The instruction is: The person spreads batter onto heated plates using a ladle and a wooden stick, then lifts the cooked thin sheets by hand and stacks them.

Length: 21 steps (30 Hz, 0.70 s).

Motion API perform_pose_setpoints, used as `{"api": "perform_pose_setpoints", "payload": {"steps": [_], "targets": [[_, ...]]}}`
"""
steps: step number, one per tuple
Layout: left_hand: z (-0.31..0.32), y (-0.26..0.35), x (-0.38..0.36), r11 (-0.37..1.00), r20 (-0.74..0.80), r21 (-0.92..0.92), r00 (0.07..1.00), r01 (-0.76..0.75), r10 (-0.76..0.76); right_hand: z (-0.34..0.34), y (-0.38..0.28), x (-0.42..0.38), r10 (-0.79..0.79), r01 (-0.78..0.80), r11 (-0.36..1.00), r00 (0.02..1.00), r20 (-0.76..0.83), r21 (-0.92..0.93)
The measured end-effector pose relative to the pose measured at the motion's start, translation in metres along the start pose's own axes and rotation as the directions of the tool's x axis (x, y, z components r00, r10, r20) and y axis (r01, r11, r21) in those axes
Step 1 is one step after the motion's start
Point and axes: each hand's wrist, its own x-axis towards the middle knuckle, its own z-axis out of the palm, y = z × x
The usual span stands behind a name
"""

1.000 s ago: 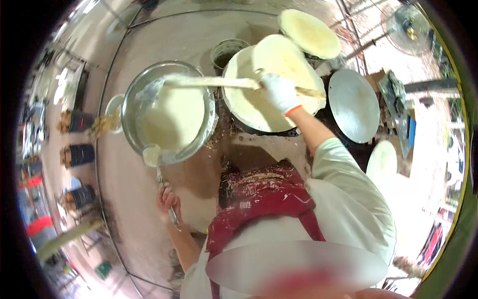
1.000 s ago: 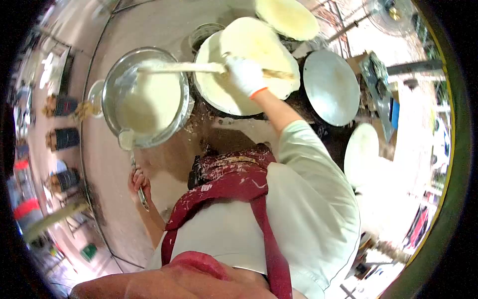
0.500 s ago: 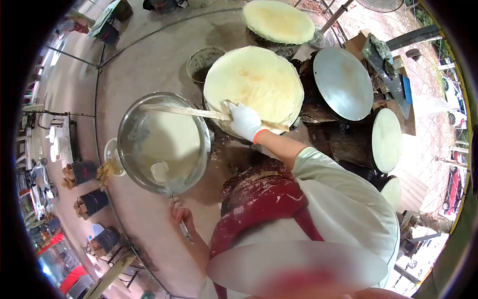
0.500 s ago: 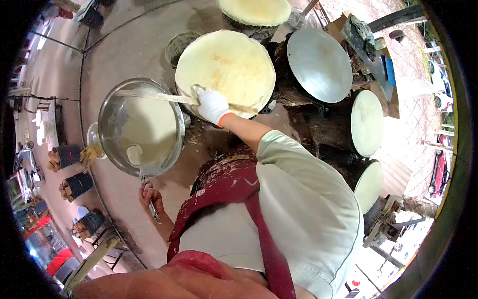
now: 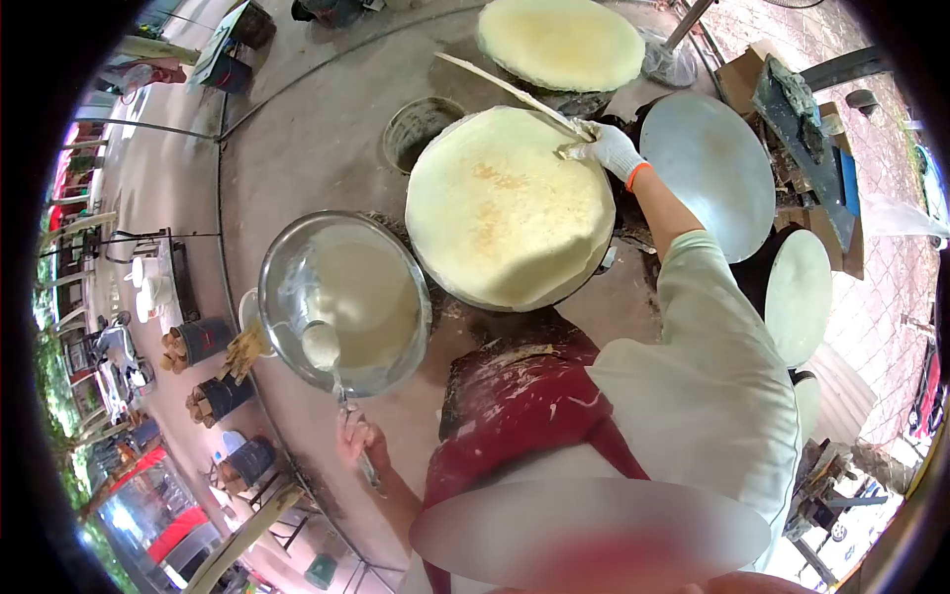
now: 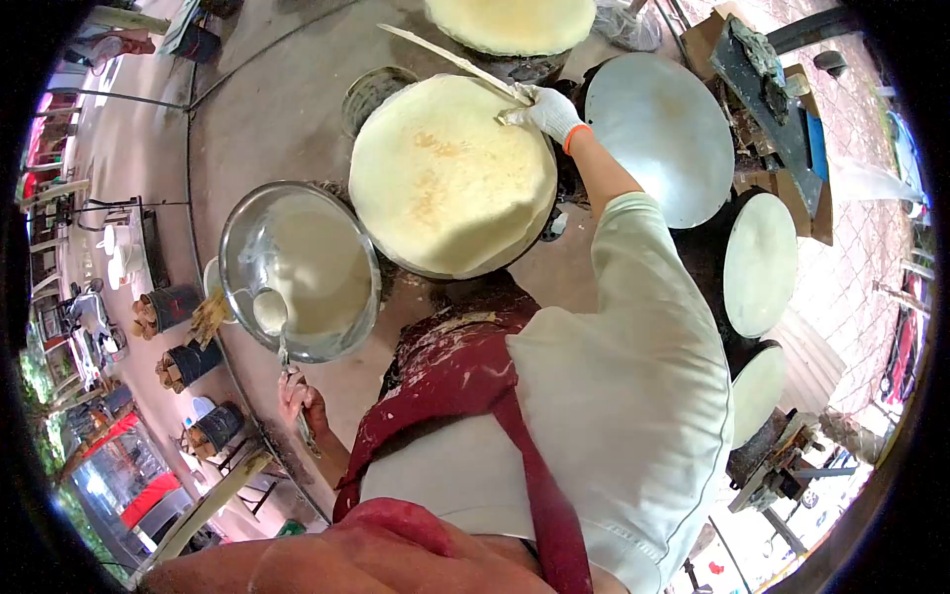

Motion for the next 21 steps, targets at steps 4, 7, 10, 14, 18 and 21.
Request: {"api": "perform_pose_setpoints", "payload": {"steps": [4,7,10,14,18,21], "targets": [[0.0,0.007,0.008,0.996,-0.095,0.063,0.994,-0.055,0.061,0.011,-0.006,-0.004,-0.016,0.012,0.988,1.0,0.02,0.154],[-0.005,0.029,0.021,1.0,-0.042,0.019,0.999,0.013,-0.012,0.002,-0.056,-0.031,-0.031,0.035,0.997,0.998,-0.062,0.072],[-0.016,0.054,0.03,0.997,-0.058,0.042,0.997,0.061,-0.058,-0.01,-0.145,-0.072,-0.095,0.094,0.99,0.995,-0.002,0.106],[-0.024,0.064,0.043,0.996,-0.076,0.056,0.995,0.074,-0.069,-0.033,-0.209,-0.074,-0.157,0.146,0.975,0.986,0.051,0.167],[-0.03,0.062,0.05,0.998,-0.117,0.06,0.993,0.032,-0.024,-0.088,-0.233,-0.033,-0.091,0.033,0.911,0.989,0.121,0.412],[-0.039,0.056,0.056,0.999,-0.097,0.043,0.995,0.003,0.001,-0.153,-0.255,0.007,-0.073,0.082,0.972,0.996,-0.051,0.221]]}}
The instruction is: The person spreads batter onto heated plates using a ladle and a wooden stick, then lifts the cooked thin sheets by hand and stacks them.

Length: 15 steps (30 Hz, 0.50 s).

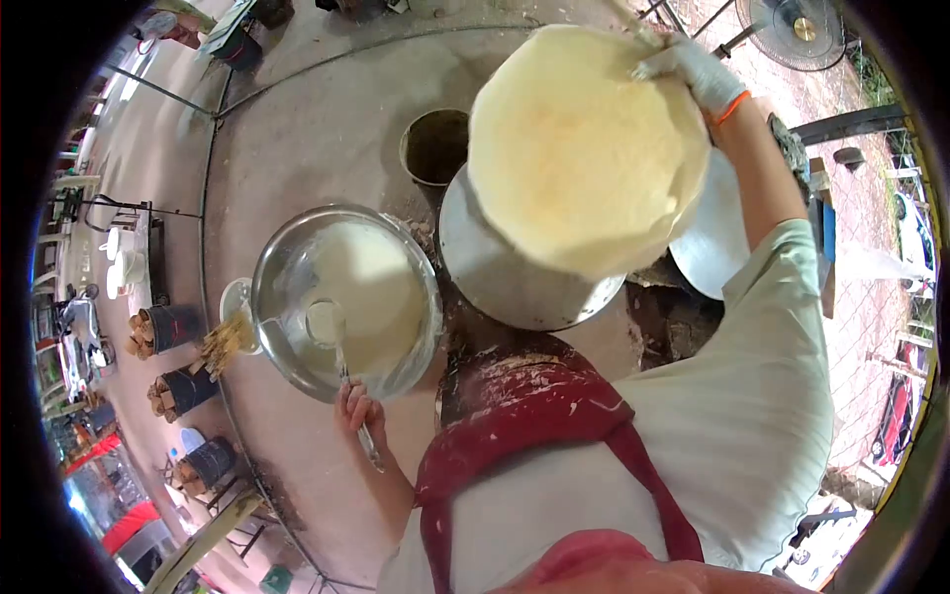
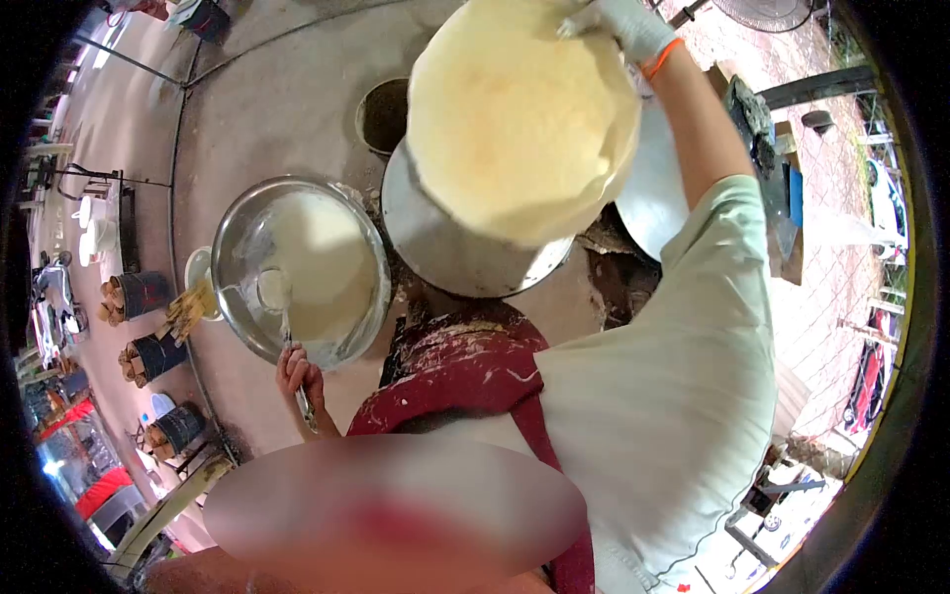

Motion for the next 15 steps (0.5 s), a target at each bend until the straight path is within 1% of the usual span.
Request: {"api": "perform_pose_setpoints", "payload": {"steps": [2,4,6,7,8,9,10,11,12,13,14,15], "targets": [[0.003,-0.01,0.001,0.999,-0.032,0.02,0.999,-0.037,0.038,-0.039,-0.03,0.024,-0.036,0.004,0.981,0.986,-0.162,-0.192],[0.005,-0.018,0.005,1.0,-0.008,-0.023,1.0,-0.017,0.016,-0.03,-0.11,-0.025,-0.195,0.101,0.868,0.97,-0.147,-0.486],[0.006,-0.026,0.007,0.995,0.027,-0.095,1.0,0.003,-0.001,-0.042,-0.104,-0.002,-0.418,0.242,0.662,0.905,-0.081,-0.709],[0.016,-0.03,0.006,0.995,-0.013,-0.104,1.0,-0.004,0.002,-0.046,-0.098,0.019,-0.515,0.294,0.529,0.857,-0.025,-0.796],[0.018,-0.034,0.005,0.995,-0.028,-0.093,0.999,-0.021,0.019,-0.039,-0.077,0.036,-0.655,0.489,0.301,0.73,0.195,-0.819],[0.019,-0.038,0.003,0.996,-0.043,-0.081,0.998,-0.04,0.036,-0.026,-0.056,0.049,-0.474,0.146,0.307,0.88,-0.018,-0.94],[0.022,-0.042,0.001,0.996,-0.057,-0.068,0.997,-0.059,0.055,0.0,-0.046,0.05,-0.408,0.055,0.358,0.907,-0.103,-0.932],[0.032,-0.049,-0.001,0.994,-0.144,-0.039,0.985,-0.103,0.097,0.001,0.006,0.075,-0.615,0.243,0.29,0.789,0.015,-0.926],[0.032,-0.05,-0.004,0.993,-0.162,0.006,0.979,-0.122,0.121,0.015,0.044,0.097,-0.536,0.126,0.137,0.843,0.033,-0.982],[0.03,-0.05,-0.007,0.989,-0.177,0.049,0.973,-0.141,0.147,0.029,0.085,0.112,-0.617,0.172,0.142,0.785,0.049,-0.975],[0.028,-0.052,-0.011,0.983,-0.192,0.094,0.966,-0.157,0.173,0.044,0.12,0.122,-0.581,0.158,0.099,0.811,0.072,-0.983],[0.031,-0.056,-0.014,0.985,-0.169,0.027,0.971,-0.168,0.17,0.057,0.153,0.133,-0.523,0.151,0.109,0.849,0.072,-0.983]]}}
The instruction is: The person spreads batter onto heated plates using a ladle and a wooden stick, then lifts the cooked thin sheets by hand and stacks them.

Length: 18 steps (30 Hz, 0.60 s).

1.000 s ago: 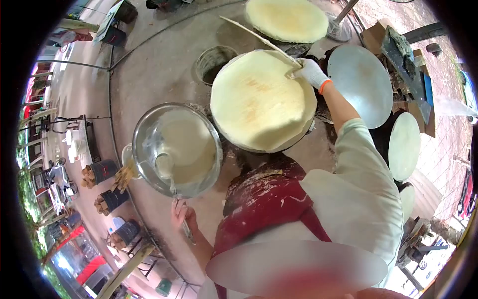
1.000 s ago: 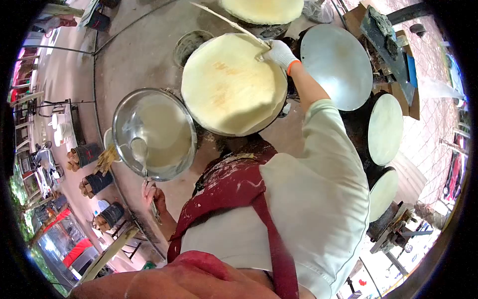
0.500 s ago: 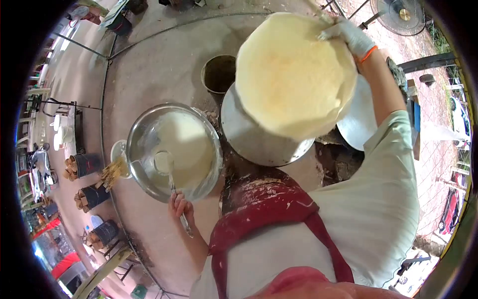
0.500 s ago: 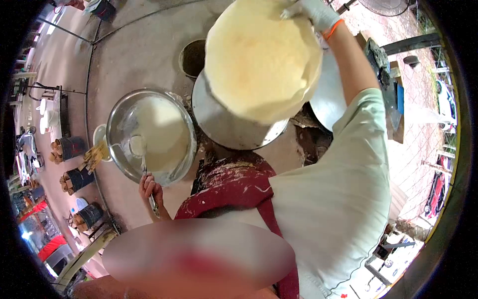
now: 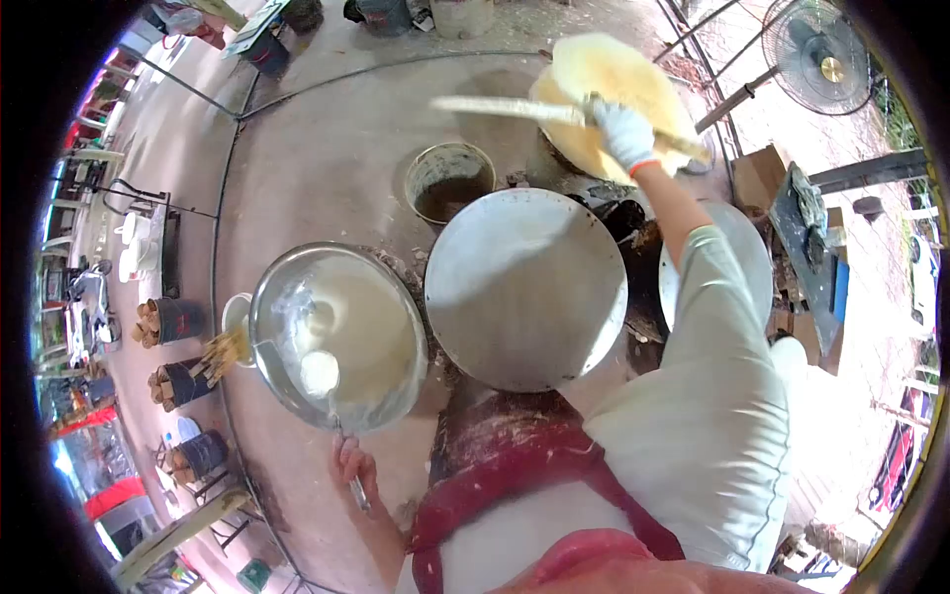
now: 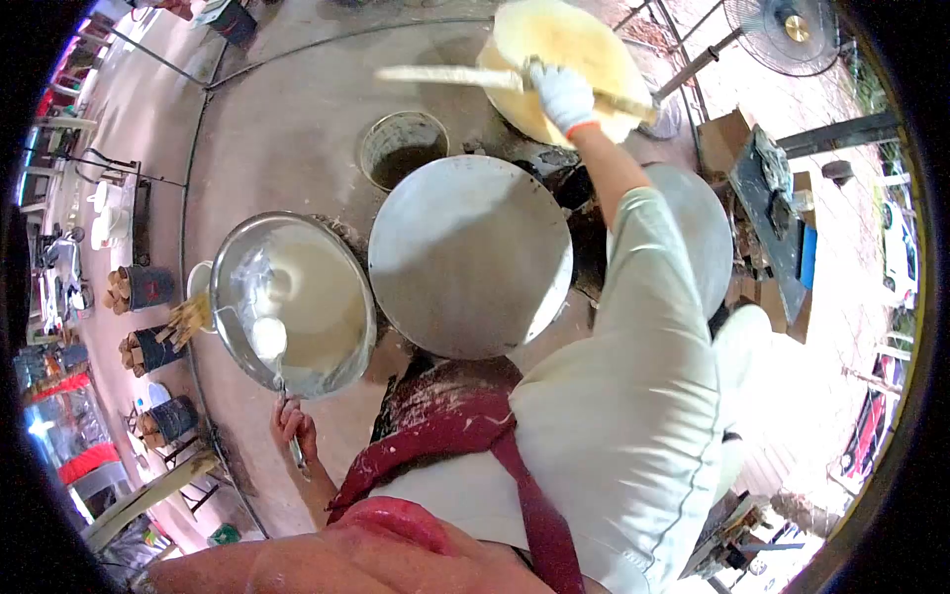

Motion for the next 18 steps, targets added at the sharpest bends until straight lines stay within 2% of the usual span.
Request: {"api": "perform_pose_setpoints", "payload": {"steps": [3,4,6,7,9,11,12,13,14,16,18], "targets": [[0.007,0.0,-0.013,0.997,0.023,0.081,1.0,0.005,-0.007,0.047,-0.026,-0.02,0.054,-0.061,0.997,0.991,0.121,0.048],[0.01,0.0,-0.016,0.999,0.018,0.044,1.0,0.025,-0.025,0.059,-0.029,-0.024,0.067,-0.078,0.995,0.988,0.14,0.069],[0.011,0.005,-0.019,0.996,-0.057,0.09,0.998,0.022,-0.017,0.047,-0.04,-0.027,0.082,-0.099,0.992,0.979,0.189,0.081],[0.01,0.008,-0.023,0.994,-0.099,0.107,0.995,0.018,-0.007,0.067,-0.037,-0.022,0.082,-0.094,0.992,0.987,0.14,0.08],[-0.001,0.02,-0.018,0.987,-0.054,0.146,0.997,0.064,-0.057,0.016,-0.047,-0.013,0.158,-0.191,0.97,0.965,0.209,0.151],[-0.017,0.031,-0.014,0.969,-0.29,0.244,0.956,0.03,0.043,0.003,-0.053,-0.01,0.13,-0.175,0.972,0.956,0.262,0.155],[-0.02,0.038,-0.009,0.963,-0.321,0.269,0.945,0.025,0.065,-0.003,-0.057,-0.013,0.152,-0.24,0.946,0.922,0.356,0.219],[-0.031,0.052,-0.003,0.959,-0.278,0.261,0.96,0.106,-0.031,-0.012,-0.064,-0.014,0.175,-0.314,0.912,0.879,0.444,0.263],[-0.018,0.055,0.002,0.908,-0.372,0.387,0.928,0.163,-0.008,-0.031,-0.077,-0.027,0.169,-0.317,0.891,0.896,0.411,0.324],[-0.047,0.078,0.024,0.834,-0.345,0.492,0.935,0.251,-0.078,-0.062,-0.117,-0.077,0.171,-0.33,0.811,0.924,0.343,0.484],[-0.061,0.096,0.048,0.442,-0.428,0.81,0.904,0.387,-0.005,-0.089,-0.159,-0.143,0.187,-0.337,0.668,0.939,0.288,0.663]]}}
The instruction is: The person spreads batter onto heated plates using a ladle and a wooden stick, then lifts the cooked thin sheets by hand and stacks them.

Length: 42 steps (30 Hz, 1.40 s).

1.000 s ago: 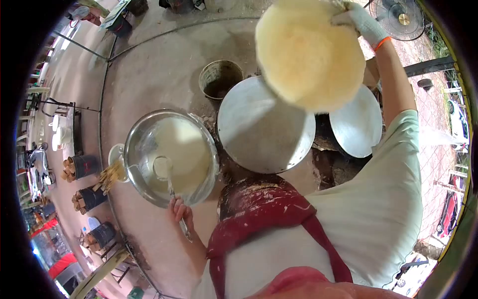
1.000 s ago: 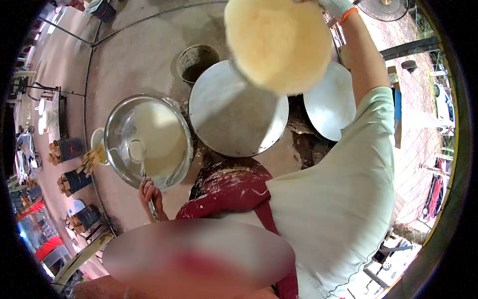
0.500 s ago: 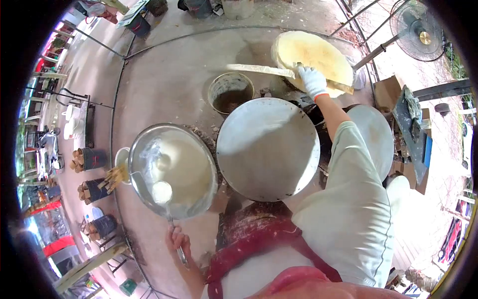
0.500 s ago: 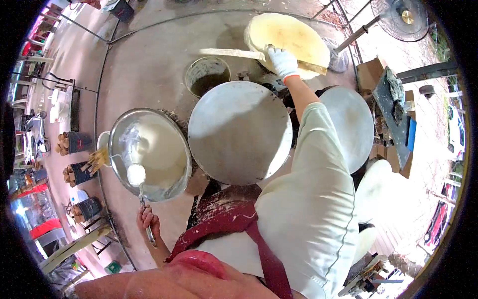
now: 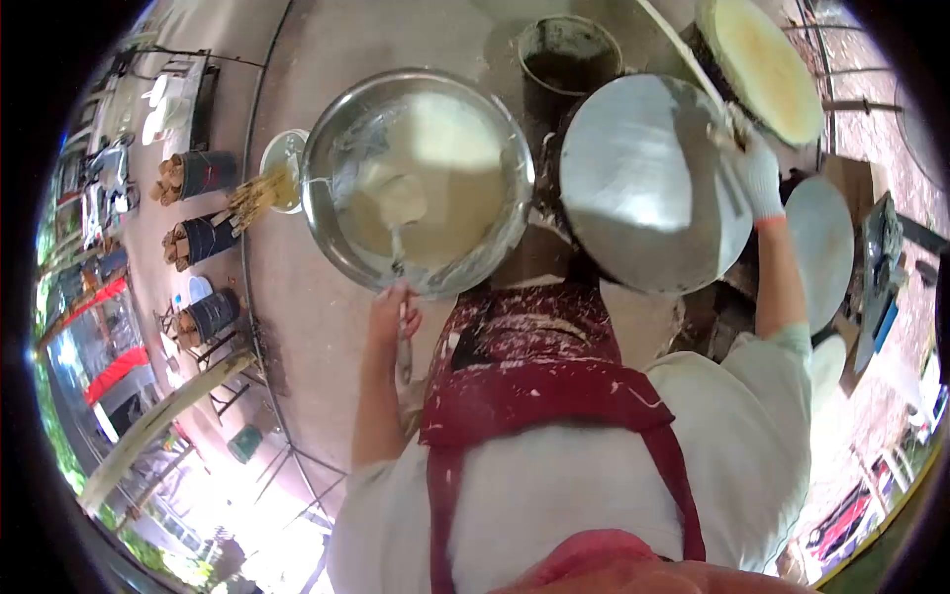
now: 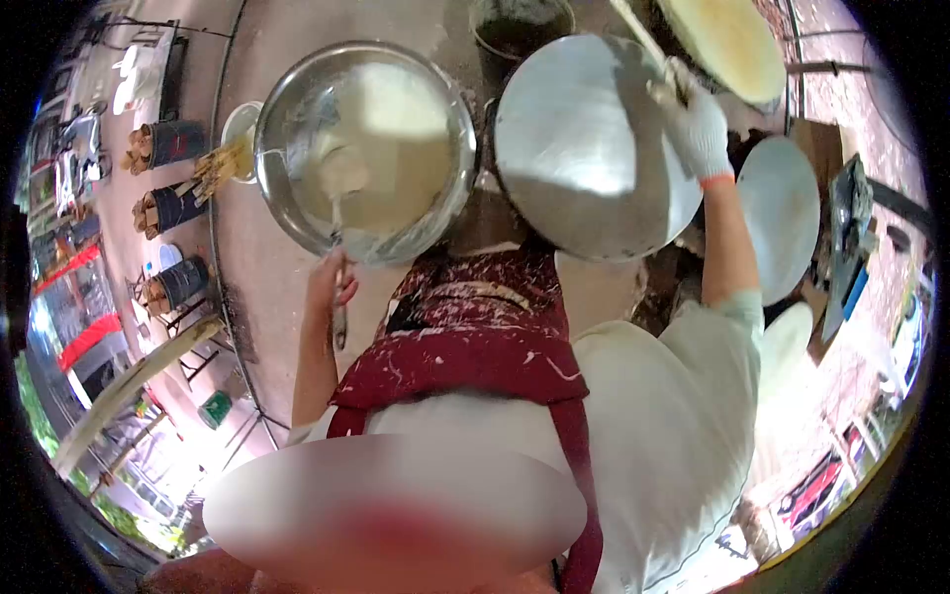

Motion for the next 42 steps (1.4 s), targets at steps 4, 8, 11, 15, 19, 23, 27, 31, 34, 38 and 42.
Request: {"api": "perform_pose_setpoints", "payload": {"steps": [4,8,11,15,19,23,27,31,34,38,42], "targets": [[-0.061,-0.021,0.109,0.089,0.305,0.939,0.926,-0.331,0.224,0.04,-0.08,-0.178,0.231,-0.409,0.84,0.864,0.447,0.357],[-0.048,-0.007,0.193,-0.241,0.604,0.794,0.772,-0.558,0.199,0.102,-0.13,-0.302,0.466,-0.714,0.446,0.7,0.541,0.54],[-0.005,0.025,0.235,-0.464,0.634,0.728,0.754,-0.505,0.174,0.124,-0.153,-0.351,0.568,-0.695,0.299,0.68,0.463,0.654],[-0.023,0.021,0.273,-0.509,0.731,0.616,0.677,-0.601,0.085,0.13,-0.167,-0.383,0.638,-0.699,0.29,0.65,0.412,0.654],[-0.091,-0.035,0.271,-0.262,0.631,0.721,0.764,-0.642,-0.133,0.154,-0.155,-0.439,0.627,-0.667,0.302,0.678,0.385,0.681],[-0.125,-0.109,0.207,0.751,0.451,0.659,0.817,-0.033,-0.36,0.183,-0.173,-0.5,0.591,-0.808,0.243,0.562,0.578,0.537],[-0.094,-0.159,0.13,0.91,0.659,0.045,0.673,0.411,-0.337,0.229,-0.181,-0.567,0.473,-0.849,0.251,0.527,0.706,0.465],[-0.063,-0.168,0.035,0.858,0.654,-0.331,0.751,0.394,-0.092,0.211,-0.209,-0.587,0.37,-0.843,0.172,0.535,0.759,0.51],[-0.063,-0.149,-0.006,0.738,0.692,-0.48,0.721,0.475,-0.014,0.21,-0.186,-0.623,0.298,-0.682,0.377,0.73,0.615,0.626],[-0.091,-0.082,-0.055,0.611,0.869,-0.443,0.482,0.656,0.111,0.169,-0.197,-0.62,0.202,-0.585,0.517,0.793,0.575,0.625],[-0.111,0.021,-0.168,0.892,0.873,-0.396,0.39,0.219,0.292,0.109,-0.23,-0.599,0.155,-0.346,0.512,0.937,0.312,0.786]]}}
